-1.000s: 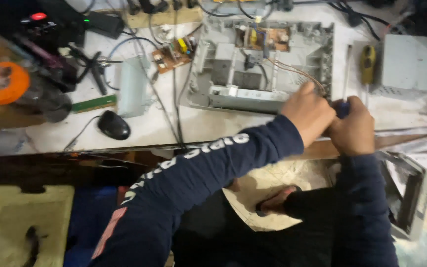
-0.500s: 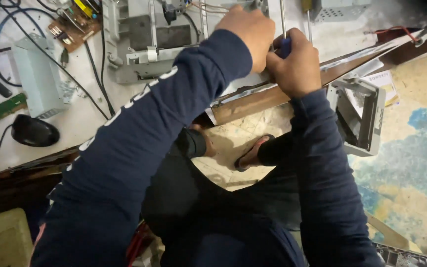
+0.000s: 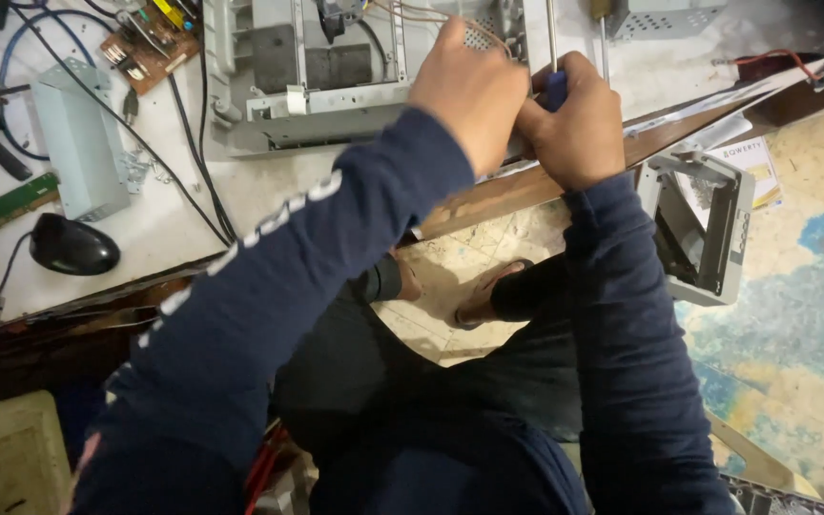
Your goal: Disassembling an electronic device chassis by removing screws and cutting wires to access internal components.
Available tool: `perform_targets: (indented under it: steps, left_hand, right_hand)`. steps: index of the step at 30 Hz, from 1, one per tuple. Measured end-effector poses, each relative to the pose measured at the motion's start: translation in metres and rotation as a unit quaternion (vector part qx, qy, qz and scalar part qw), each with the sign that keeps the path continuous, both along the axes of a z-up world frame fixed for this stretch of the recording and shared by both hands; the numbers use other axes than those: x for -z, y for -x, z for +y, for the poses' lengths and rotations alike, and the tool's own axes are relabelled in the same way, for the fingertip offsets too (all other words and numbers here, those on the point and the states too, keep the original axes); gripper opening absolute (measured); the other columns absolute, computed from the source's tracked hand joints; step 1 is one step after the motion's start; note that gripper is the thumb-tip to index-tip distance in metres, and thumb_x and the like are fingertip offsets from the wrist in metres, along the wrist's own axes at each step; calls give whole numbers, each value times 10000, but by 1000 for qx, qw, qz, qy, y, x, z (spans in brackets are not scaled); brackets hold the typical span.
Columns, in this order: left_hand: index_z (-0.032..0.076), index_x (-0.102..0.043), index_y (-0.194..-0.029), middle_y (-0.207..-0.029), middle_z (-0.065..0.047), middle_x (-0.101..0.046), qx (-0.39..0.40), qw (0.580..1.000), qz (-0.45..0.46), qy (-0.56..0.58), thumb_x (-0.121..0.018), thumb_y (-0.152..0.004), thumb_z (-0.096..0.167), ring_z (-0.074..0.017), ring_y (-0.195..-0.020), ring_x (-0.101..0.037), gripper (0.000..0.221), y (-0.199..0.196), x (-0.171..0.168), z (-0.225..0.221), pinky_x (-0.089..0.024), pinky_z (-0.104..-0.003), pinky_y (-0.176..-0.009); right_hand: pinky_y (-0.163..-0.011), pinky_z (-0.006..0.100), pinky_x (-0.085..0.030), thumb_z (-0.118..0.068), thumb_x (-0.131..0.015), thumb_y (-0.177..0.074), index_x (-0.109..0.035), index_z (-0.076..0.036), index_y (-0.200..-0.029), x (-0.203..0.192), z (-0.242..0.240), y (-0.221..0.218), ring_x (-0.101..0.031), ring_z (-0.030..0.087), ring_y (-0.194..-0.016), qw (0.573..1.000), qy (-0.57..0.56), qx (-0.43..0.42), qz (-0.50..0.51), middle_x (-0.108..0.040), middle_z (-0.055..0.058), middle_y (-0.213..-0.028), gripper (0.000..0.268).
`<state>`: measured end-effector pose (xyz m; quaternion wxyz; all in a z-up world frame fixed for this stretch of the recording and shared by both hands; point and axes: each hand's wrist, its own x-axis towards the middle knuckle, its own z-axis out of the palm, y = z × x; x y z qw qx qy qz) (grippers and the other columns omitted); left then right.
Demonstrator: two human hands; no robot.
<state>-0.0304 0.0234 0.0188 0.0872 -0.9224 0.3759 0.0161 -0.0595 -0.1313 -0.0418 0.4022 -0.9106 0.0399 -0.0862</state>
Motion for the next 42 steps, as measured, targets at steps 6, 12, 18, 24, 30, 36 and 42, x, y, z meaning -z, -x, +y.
perform_targets:
  steps: [6,12,18,24,30,36,42]
  left_hand:
    - [93,-750,-771,-882,-95,-687,-11,934,-273,231,-755,-821,62,-286,-945,-577,59,49,22,28,-427,-430,-963]
    - [89,-693,-804,-889,-82,-597,-26,925,-255,281,-722,-777,-14,-302,-1039,-540,110,49,25,30,-332,-520,-1054]
    - [119,-711,-746,-783,-68,-646,-57,937,-227,258,-740,-676,22,-309,-997,-556,123,46,18,21,-356,-497,-980]
    - [144,-741,-803,-883,-84,-700,-93,934,-214,269,-813,-594,259,-359,-1061,-594,249,41,23,15,-358,-596,-1087]
    - [102,-735,-663,-727,-86,-665,-113,907,-236,330,-718,-649,72,-362,-970,-597,37,44,25,8,-385,-549,-1032]
    - [67,-707,-644,-692,-117,-613,-99,889,-268,357,-642,-809,-43,-364,-916,-557,208,46,32,3,-394,-556,-1021]
    - [82,-735,-614,-677,-99,-656,-113,891,-249,363,-675,-780,-17,-343,-935,-568,203,43,41,-6,-371,-531,-1066]
  right_hand:
    - [-625,442,-463,-271,-712,-843,-575,-98,-947,6,-3,0,-558,253,-718,1000,14,7,-13,-637,91,-814,244]
    - [-584,465,-420,-269,-714,-867,-535,-90,-936,2,-1,0,-515,261,-689,999,18,-15,-34,-589,96,-790,263]
    - [-644,440,-479,-281,-690,-832,-591,-105,-975,5,-4,1,-574,257,-732,1000,2,4,-9,-649,84,-842,247]
    - [-682,549,-433,-327,-755,-902,-515,-55,-960,18,-8,-7,-595,428,-750,997,68,-24,-26,-660,226,-835,367]
    - [-759,486,-493,-299,-757,-909,-657,-52,-1050,10,-6,-1,-655,372,-819,998,62,-4,-16,-708,160,-919,302]
    - [-749,500,-485,-296,-718,-891,-634,-70,-1018,2,-1,1,-626,360,-792,998,59,21,11,-681,139,-878,272]
    - [-735,499,-489,-352,-735,-928,-623,-41,-1007,-9,6,4,-619,360,-793,998,52,27,36,-691,177,-906,339]
